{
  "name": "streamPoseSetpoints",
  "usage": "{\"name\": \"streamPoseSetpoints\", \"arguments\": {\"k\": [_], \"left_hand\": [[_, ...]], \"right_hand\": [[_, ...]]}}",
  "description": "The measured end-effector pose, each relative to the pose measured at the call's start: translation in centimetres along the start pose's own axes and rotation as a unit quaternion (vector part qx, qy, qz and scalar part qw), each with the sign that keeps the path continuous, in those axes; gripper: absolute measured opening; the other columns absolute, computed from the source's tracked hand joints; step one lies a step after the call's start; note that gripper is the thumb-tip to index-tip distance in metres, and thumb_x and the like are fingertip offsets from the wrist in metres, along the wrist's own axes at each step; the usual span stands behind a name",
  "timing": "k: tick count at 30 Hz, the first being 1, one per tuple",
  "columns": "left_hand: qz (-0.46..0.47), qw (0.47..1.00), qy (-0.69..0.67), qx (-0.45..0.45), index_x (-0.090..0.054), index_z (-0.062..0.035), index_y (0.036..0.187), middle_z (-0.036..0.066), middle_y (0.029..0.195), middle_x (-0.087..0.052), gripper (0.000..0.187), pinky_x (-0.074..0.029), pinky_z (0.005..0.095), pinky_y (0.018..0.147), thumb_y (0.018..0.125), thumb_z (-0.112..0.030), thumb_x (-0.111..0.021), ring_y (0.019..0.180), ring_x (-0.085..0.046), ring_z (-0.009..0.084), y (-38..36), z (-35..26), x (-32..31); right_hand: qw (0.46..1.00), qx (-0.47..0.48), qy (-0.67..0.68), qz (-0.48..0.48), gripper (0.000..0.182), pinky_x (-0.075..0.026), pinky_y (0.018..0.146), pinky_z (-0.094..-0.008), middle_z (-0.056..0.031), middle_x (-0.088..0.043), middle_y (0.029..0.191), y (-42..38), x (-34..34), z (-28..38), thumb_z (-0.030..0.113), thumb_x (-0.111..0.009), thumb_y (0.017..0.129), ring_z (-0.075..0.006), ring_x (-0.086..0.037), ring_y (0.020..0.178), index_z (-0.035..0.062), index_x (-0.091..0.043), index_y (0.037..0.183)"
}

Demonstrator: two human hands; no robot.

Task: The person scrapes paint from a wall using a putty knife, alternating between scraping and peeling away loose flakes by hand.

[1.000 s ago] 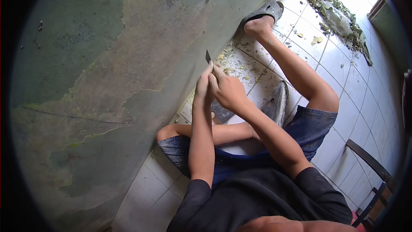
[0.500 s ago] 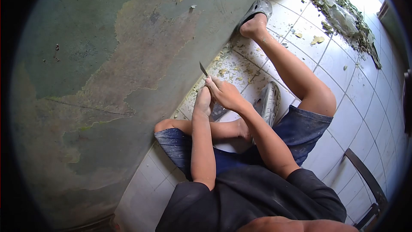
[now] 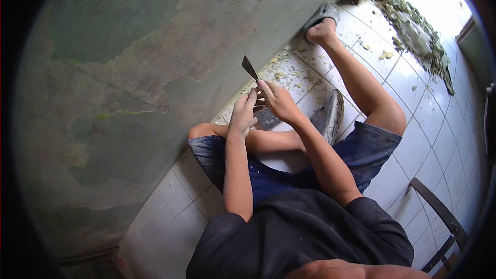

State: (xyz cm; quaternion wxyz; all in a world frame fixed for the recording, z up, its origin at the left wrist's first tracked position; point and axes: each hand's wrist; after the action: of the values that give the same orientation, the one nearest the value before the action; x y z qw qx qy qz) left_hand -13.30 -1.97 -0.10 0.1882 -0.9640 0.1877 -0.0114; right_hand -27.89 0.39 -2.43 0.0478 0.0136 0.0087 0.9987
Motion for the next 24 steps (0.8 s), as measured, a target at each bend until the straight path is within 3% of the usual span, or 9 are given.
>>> {"name": "streamPoseSetpoints", "arguments": {"k": [4,6,7,8,11,15,18,20,24], "left_hand": [[-0.047,0.998,-0.017,0.023,-0.068,-0.0096,0.124,0.000,0.105,-0.073,0.040,-0.052,0.0320,0.071,0.109,-0.044,-0.054,0.094,-0.069,0.0094,0.0,2.2,2.6],[-0.038,0.994,-0.045,-0.088,-0.069,-0.0108,0.124,-0.001,0.106,-0.073,0.034,-0.052,0.0322,0.074,0.109,-0.038,-0.054,0.098,-0.069,0.0097,0.1,3.7,3.6],[-0.038,0.995,-0.044,-0.086,-0.069,-0.0121,0.124,-0.001,0.106,-0.073,0.031,-0.052,0.0327,0.076,0.107,-0.033,-0.054,0.100,-0.069,0.0105,0.3,4.4,4.4],[-0.016,0.992,-0.057,-0.112,-0.069,-0.0122,0.125,-0.001,0.107,-0.073,0.032,-0.052,0.0325,0.078,0.107,-0.034,-0.055,0.102,-0.068,0.0103,0.3,4.8,5.0],[-0.007,0.990,-0.118,-0.078,-0.069,-0.0100,0.125,0.000,0.112,-0.071,0.043,-0.052,0.0317,0.078,0.107,-0.047,-0.055,0.101,-0.066,0.0105,-0.9,4.0,6.0],[-0.055,0.981,-0.182,-0.020,-0.071,-0.0058,0.121,0.002,0.107,-0.072,0.056,-0.053,0.0294,0.076,0.107,-0.057,-0.054,0.097,-0.066,0.0101,-1.5,3.3,7.5],[-0.160,0.971,-0.115,-0.135,-0.074,-0.0002,0.111,0.004,0.098,-0.074,0.054,-0.052,0.0250,0.075,0.106,-0.052,-0.059,0.089,-0.066,0.0088,-0.1,4.6,8.9],[-0.157,0.974,-0.114,-0.118,-0.070,0.0044,0.128,0.009,0.111,-0.075,0.045,-0.053,0.0254,0.093,0.108,-0.035,-0.062,0.103,-0.069,0.0120,0.3,5.6,9.9],[-0.160,0.961,-0.156,-0.160,-0.073,0.0037,0.117,0.006,0.100,-0.074,0.034,-0.055,0.0264,0.087,0.106,-0.028,-0.067,0.092,-0.070,0.0111,-0.2,5.6,10.4]], "right_hand": [[0.999,0.012,-0.032,0.013,0.045,-0.057,0.091,-0.0353,-0.0166,-0.073,0.115,-1.0,-3.3,-0.2,0.033,-0.048,0.113,-0.0209,-0.070,0.101,-0.0057,-0.061,0.133],[0.991,0.079,-0.109,-0.027,0.047,-0.055,0.096,-0.0350,-0.0192,-0.072,0.126,-1.5,-4.5,0.4,0.032,-0.050,0.113,-0.0217,-0.070,0.109,-0.0032,-0.056,0.144],[0.995,0.037,-0.093,0.006,0.051,-0.053,0.100,-0.0346,-0.0214,-0.070,0.133,-1.7,-4.7,1.0,0.031,-0.052,0.112,-0.0229,-0.069,0.116,-0.0012,-0.050,0.151],[0.995,0.055,-0.079,-0.010,0.050,-0.055,0.093,-0.0390,-0.0269,-0.073,0.117,-1.7,-5.3,0.7,0.033,-0.058,0.108,-0.0360,-0.074,0.110,-0.0003,-0.056,0.145],[0.999,0.003,-0.034,0.035,0.047,-0.056,0.087,-0.0351,-0.0245,-0.075,0.110,-1.5,-6.0,0.8,0.029,-0.062,0.107,-0.0237,-0.075,0.101,-0.0005,-0.056,0.144],[0.996,0.010,-0.058,0.062,0.046,-0.055,0.080,-0.0338,-0.0212,-0.076,0.104,-1.6,-7.0,1.7,0.026,-0.064,0.106,-0.0186,-0.072,0.090,-0.0015,-0.058,0.142],[0.980,-0.085,-0.134,0.117,0.043,-0.054,0.079,-0.0342,-0.0200,-0.075,0.100,-1.7,-7.5,1.8,0.020,-0.070,0.101,-0.0187,-0.068,0.084,-0.0044,-0.060,0.135],[0.987,0.018,-0.117,0.107,0.037,-0.052,0.075,-0.0342,-0.0193,-0.073,0.097,-1.8,-8.3,0.6,0.014,-0.074,0.096,-0.0180,-0.062,0.079,-0.0068,-0.061,0.124],[0.985,-0.001,-0.137,0.106,0.033,-0.051,0.072,-0.0337,-0.0191,-0.068,0.089,-1.4,-9.7,-1.1,0.007,-0.076,0.093,-0.0163,-0.058,0.078,-0.0043,-0.051,0.110]]}}
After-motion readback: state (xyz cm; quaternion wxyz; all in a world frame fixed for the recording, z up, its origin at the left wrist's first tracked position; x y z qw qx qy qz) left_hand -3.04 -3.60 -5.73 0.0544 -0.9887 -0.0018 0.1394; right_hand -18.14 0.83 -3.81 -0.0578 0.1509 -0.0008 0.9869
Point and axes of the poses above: each hand's wrist, its own y-axis towards the middle knuckle, its own x-axis out of the back of the hand, z = x × y
